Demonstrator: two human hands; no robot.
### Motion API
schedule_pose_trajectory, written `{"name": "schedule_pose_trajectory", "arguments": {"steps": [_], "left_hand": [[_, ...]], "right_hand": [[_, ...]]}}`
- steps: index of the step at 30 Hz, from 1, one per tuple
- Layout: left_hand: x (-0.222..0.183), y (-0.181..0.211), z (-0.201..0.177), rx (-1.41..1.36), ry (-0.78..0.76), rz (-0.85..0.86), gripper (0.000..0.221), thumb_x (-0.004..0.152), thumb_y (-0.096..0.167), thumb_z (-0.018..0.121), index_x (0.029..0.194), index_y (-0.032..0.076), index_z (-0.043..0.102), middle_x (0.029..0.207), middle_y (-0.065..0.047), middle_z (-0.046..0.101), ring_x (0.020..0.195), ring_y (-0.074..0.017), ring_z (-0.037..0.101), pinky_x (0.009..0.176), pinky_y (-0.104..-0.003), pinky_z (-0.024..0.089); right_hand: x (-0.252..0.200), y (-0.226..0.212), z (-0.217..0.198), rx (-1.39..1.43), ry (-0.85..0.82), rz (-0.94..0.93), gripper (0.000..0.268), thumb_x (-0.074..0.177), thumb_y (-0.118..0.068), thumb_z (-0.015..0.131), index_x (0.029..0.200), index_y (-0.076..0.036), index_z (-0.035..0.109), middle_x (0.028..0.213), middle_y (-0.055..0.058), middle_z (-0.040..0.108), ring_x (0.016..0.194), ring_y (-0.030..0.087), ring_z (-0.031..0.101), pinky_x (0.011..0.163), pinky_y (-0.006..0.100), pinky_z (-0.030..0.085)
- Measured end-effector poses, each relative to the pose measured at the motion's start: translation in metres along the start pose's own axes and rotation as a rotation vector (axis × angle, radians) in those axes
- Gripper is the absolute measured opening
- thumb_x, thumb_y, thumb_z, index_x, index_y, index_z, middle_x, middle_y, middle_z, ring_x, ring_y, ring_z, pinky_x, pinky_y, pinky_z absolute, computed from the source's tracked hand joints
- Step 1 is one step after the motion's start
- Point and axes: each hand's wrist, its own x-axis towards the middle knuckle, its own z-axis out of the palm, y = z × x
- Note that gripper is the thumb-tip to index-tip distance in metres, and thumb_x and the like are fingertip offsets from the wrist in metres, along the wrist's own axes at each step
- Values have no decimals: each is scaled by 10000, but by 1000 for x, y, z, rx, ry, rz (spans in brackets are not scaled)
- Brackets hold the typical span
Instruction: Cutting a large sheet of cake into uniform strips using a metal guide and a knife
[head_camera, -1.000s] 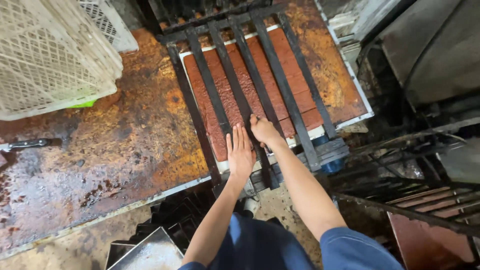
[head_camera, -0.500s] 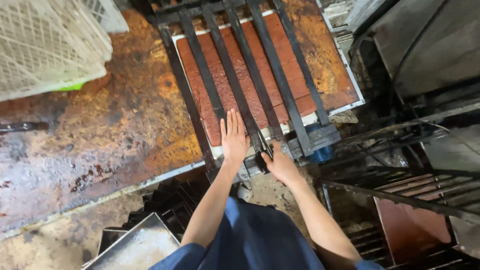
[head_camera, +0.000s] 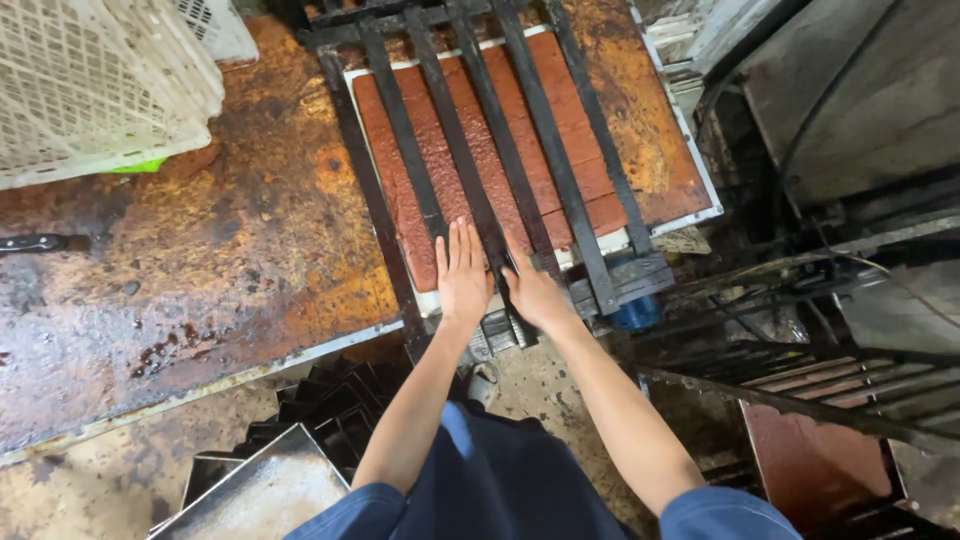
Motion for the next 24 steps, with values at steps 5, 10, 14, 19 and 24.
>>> {"name": "schedule_pose_trajectory", "arguments": {"steps": [5, 10, 14, 19, 24], "left_hand": [[-2, 0, -4, 49, -39, -2, 1012, 761, 343, 754, 1575, -33, 283, 1663, -218, 264, 1575, -314, 160, 1310, -512, 32], [-15, 2, -7, 25, -63, -9, 1001, 774, 331, 749, 1573, -46, 278, 1662, -231, 251, 1573, -326, 155, 1308, -516, 41], [-1, 6, -18, 70, -102, -12, 991, 790, 352, 730, 1581, -29, 270, 1672, -216, 240, 1580, -310, 147, 1309, -520, 27], [0, 2, -4, 26, -86, 2, 989, 799, 340, 732, 1586, -32, 263, 1670, -220, 244, 1574, -320, 149, 1304, -513, 30], [2, 2, -2, 24, -63, -4, 1006, 778, 341, 748, 1581, -32, 271, 1666, -219, 248, 1570, -317, 155, 1302, -516, 37]], "right_hand": [[-62, 14, 18, -162, 382, -283, 644, 1028, -287, 506, 1629, -299, 273, 910, 265, 734, 844, 395, 751, 714, 478, 614], [-129, -4, -24, 18, -135, 78, 673, 1038, -349, 433, 1621, -435, 106, 1124, 308, 696, 1095, 482, 667, 998, 556, 531], [-60, -9, -19, 83, -91, -46, 649, 1077, -388, 363, 1642, -436, 48, 1206, 321, 674, 1166, 494, 636, 1117, 561, 411], [-87, -26, -50, 120, -133, 23, 685, 1052, -352, 425, 1623, -442, 57, 1209, 365, 634, 1188, 514, 605, 1100, 565, 453], [-177, -10, -51, 73, -297, 207, 755, 1053, -233, 426, 1611, -507, -3, 1215, 341, 659, 1159, 488, 651, 1074, 542, 517]]}}
